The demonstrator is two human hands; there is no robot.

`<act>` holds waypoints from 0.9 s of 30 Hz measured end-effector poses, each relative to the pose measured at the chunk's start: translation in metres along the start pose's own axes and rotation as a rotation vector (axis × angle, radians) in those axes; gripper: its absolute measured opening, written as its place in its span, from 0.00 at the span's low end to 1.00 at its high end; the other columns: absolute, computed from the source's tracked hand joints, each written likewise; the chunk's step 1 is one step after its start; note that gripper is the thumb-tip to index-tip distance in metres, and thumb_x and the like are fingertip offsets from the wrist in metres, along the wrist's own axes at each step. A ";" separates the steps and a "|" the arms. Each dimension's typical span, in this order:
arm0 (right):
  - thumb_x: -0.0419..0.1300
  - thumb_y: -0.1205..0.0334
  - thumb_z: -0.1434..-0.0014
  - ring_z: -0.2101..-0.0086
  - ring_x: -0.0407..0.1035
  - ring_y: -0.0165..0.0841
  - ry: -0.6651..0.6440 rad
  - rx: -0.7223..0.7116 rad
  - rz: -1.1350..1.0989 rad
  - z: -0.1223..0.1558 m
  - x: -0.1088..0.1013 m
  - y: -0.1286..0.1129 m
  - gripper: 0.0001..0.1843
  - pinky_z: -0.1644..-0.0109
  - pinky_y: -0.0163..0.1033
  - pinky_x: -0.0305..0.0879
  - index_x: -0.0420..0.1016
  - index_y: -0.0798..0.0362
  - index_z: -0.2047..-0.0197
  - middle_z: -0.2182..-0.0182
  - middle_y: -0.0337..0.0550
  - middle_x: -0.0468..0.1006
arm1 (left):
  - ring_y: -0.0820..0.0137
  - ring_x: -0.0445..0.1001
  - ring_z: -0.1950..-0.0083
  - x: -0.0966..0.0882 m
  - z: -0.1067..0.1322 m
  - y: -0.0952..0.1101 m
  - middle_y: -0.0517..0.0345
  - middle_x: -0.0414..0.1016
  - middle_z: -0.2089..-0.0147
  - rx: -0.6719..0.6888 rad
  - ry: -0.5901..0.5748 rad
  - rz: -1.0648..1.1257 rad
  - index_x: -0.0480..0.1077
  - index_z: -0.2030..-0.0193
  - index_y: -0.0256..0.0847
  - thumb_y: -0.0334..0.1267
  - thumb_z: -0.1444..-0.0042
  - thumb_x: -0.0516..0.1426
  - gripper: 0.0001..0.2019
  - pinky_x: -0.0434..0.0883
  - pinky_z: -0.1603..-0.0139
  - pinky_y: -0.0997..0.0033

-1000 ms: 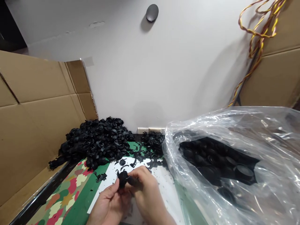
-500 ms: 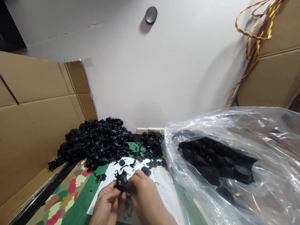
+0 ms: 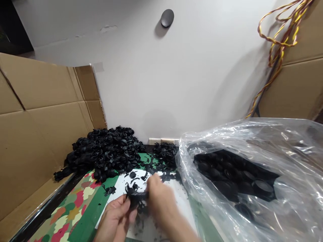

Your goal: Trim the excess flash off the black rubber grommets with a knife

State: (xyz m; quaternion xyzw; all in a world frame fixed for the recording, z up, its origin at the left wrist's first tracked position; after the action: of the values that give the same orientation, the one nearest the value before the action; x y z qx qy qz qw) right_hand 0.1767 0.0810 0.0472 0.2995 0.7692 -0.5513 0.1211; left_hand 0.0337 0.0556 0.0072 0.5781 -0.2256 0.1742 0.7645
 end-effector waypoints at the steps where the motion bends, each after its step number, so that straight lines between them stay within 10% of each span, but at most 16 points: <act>1: 0.54 0.69 0.58 0.82 0.60 0.31 0.021 0.042 -0.006 -0.008 -0.008 0.008 0.05 0.78 0.34 0.50 0.62 0.50 0.79 0.81 0.37 0.68 | 0.77 0.60 0.86 0.001 0.003 0.000 0.58 0.67 0.88 -0.016 -0.041 -0.019 0.73 0.82 0.32 0.38 0.63 0.67 0.11 0.54 0.82 0.78; 7: 0.49 0.53 0.46 0.79 0.63 0.35 -0.024 0.127 -0.091 -0.018 -0.026 0.022 0.15 0.77 0.36 0.55 0.62 0.50 0.80 0.83 0.38 0.68 | 0.76 0.62 0.82 -0.010 0.001 0.003 0.58 0.68 0.85 0.036 -0.011 -0.222 0.69 0.82 0.35 0.38 0.60 0.65 0.11 0.55 0.78 0.77; 15: 0.56 0.64 0.50 0.70 0.67 0.36 -0.307 0.101 -0.354 0.024 0.009 -0.013 0.04 0.67 0.38 0.60 0.69 0.53 0.75 0.74 0.40 0.73 | 0.73 0.55 0.79 -0.012 -0.001 0.012 0.68 0.55 0.84 0.337 0.132 -0.844 0.61 0.85 0.41 0.34 0.60 0.61 0.12 0.52 0.77 0.74; 22: 0.53 0.69 0.55 0.72 0.62 0.34 -0.285 0.119 -0.350 0.026 0.021 -0.017 0.07 0.68 0.37 0.57 0.60 0.52 0.81 0.76 0.39 0.65 | 0.66 0.65 0.71 0.013 0.022 0.026 0.62 0.67 0.76 0.841 0.232 -1.330 0.63 0.79 0.43 0.25 0.58 0.54 0.08 0.58 0.67 0.68; 27: 0.51 0.69 0.57 0.75 0.58 0.32 -0.218 0.149 -0.388 0.022 0.019 -0.018 0.09 0.71 0.35 0.55 0.55 0.50 0.83 0.79 0.36 0.62 | 0.65 0.66 0.71 0.014 0.020 0.020 0.60 0.68 0.76 0.947 0.158 -1.456 0.65 0.77 0.42 0.28 0.53 0.56 0.07 0.59 0.68 0.68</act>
State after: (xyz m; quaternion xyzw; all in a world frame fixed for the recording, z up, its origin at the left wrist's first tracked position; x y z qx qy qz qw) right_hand 0.1476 0.0627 0.0435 0.0928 0.7519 -0.6487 0.0727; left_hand 0.0326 0.0422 0.0354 0.8219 0.3498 -0.2427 0.3784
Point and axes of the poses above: each hand's wrist, its own z-axis away from the middle knuckle, its own x-axis out of the palm, y = z × x, the point moved 7 cm from there along -z, towards the middle knuckle
